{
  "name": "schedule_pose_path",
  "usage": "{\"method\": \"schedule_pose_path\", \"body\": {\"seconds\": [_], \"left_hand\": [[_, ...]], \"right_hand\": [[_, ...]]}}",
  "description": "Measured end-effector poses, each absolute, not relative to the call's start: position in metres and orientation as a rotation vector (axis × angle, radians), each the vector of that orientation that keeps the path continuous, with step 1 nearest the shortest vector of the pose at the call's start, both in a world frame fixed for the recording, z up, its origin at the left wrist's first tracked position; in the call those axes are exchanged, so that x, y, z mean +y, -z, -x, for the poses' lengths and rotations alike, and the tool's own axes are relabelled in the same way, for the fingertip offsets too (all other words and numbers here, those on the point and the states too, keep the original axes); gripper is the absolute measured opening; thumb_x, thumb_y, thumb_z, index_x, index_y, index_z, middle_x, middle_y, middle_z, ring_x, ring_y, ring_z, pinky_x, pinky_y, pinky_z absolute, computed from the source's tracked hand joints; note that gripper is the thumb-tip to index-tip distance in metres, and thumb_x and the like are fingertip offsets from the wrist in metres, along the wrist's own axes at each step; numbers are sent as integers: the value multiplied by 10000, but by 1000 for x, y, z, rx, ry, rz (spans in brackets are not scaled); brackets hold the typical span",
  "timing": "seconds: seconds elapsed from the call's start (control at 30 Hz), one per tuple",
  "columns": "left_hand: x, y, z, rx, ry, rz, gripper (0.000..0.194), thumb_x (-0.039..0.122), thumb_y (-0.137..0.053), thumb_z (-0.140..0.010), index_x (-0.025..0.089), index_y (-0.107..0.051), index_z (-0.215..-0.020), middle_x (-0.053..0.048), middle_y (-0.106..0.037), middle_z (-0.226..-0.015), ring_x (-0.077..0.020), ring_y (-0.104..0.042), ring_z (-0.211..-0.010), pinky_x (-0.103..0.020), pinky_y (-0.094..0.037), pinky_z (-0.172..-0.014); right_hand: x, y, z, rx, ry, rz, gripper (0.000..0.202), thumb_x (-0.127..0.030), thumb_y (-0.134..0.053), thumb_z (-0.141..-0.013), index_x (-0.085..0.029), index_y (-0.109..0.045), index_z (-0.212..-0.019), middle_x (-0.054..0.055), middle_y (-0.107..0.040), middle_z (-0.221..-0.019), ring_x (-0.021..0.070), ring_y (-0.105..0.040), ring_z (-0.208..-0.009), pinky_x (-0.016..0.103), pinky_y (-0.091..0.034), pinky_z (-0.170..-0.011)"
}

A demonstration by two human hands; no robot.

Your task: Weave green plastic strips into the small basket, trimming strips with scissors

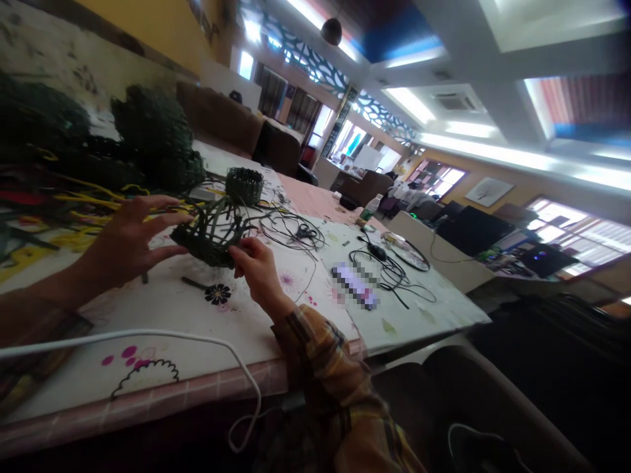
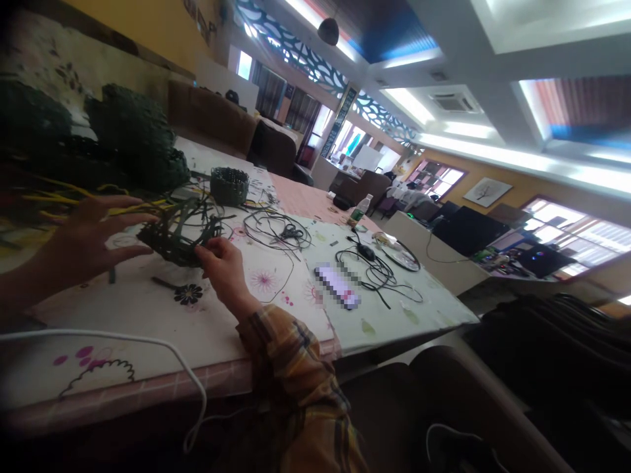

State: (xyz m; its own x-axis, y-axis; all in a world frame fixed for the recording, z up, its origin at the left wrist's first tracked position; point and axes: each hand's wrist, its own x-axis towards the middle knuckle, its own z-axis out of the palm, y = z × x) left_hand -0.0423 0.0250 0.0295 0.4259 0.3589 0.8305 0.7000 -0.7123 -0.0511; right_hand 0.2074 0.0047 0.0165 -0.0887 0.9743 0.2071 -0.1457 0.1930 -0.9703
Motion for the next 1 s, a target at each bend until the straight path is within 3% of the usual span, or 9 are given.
{"method": "schedule_pose_path", "body": {"seconds": [0.17, 0.33, 0.53, 0.67, 0.83, 1.0], "left_hand": [[-7, -35, 20, -885, 1356, 2199, 143, 280, -631, -958, 209, -680, -1072, -48, -696, -1099, -180, -671, -1041, -312, -531, -950], [-17, -27, -4, -898, 1205, 2301, 318, 304, -562, -1000, 180, -622, -1286, -75, -718, -1207, -202, -690, -1081, -296, -536, -883], [-17, -28, -4, -959, 1107, 2382, 315, 352, -455, -1029, 258, -725, -1162, -25, -726, -1224, -185, -715, -983, -276, -518, -717], [-22, -33, -5, -1106, 1100, 2320, 327, 415, -482, -1013, 277, -692, -1222, -59, -644, -1366, -232, -668, -1148, -303, -527, -740], [-21, -32, -3, -1120, 1186, 2198, 286, 470, -531, -989, 248, -645, -1127, -60, -707, -1157, -214, -685, -1089, -302, -539, -757], [-23, -30, -3, -1057, 1061, 2144, 254, 380, -534, -1000, 193, -628, -1144, -86, -705, -1163, -230, -694, -1058, -308, -497, -696]], "right_hand": [[-1, -12, -205, -1411, -926, 993, 182, -355, -672, -816, -214, -565, -858, -78, -534, -599, 91, -489, -499, 212, -406, -493], [-15, -17, -202, -1599, -700, 1011, 121, -304, -654, -847, -212, -576, -860, -39, -620, -746, 125, -581, -691, 242, -454, -669], [-13, -15, -204, -1644, -727, 1004, 134, -303, -668, -843, -210, -575, -867, -47, -588, -727, 119, -531, -674, 239, -422, -661], [-6, -10, -208, -1609, -779, 948, 160, -340, -667, -851, -214, -570, -870, -49, -570, -706, 119, -511, -659, 239, -411, -640], [-7, -11, -210, -1601, -777, 948, 186, -370, -669, -848, -214, -569, -854, -46, -573, -712, 120, -510, -660, 244, -417, -646], [-9, -9, -210, -1591, -779, 943, 185, -368, -672, -843, -213, -571, -847, -48, -563, -697, 119, -491, -650, 243, -402, -628]]}}
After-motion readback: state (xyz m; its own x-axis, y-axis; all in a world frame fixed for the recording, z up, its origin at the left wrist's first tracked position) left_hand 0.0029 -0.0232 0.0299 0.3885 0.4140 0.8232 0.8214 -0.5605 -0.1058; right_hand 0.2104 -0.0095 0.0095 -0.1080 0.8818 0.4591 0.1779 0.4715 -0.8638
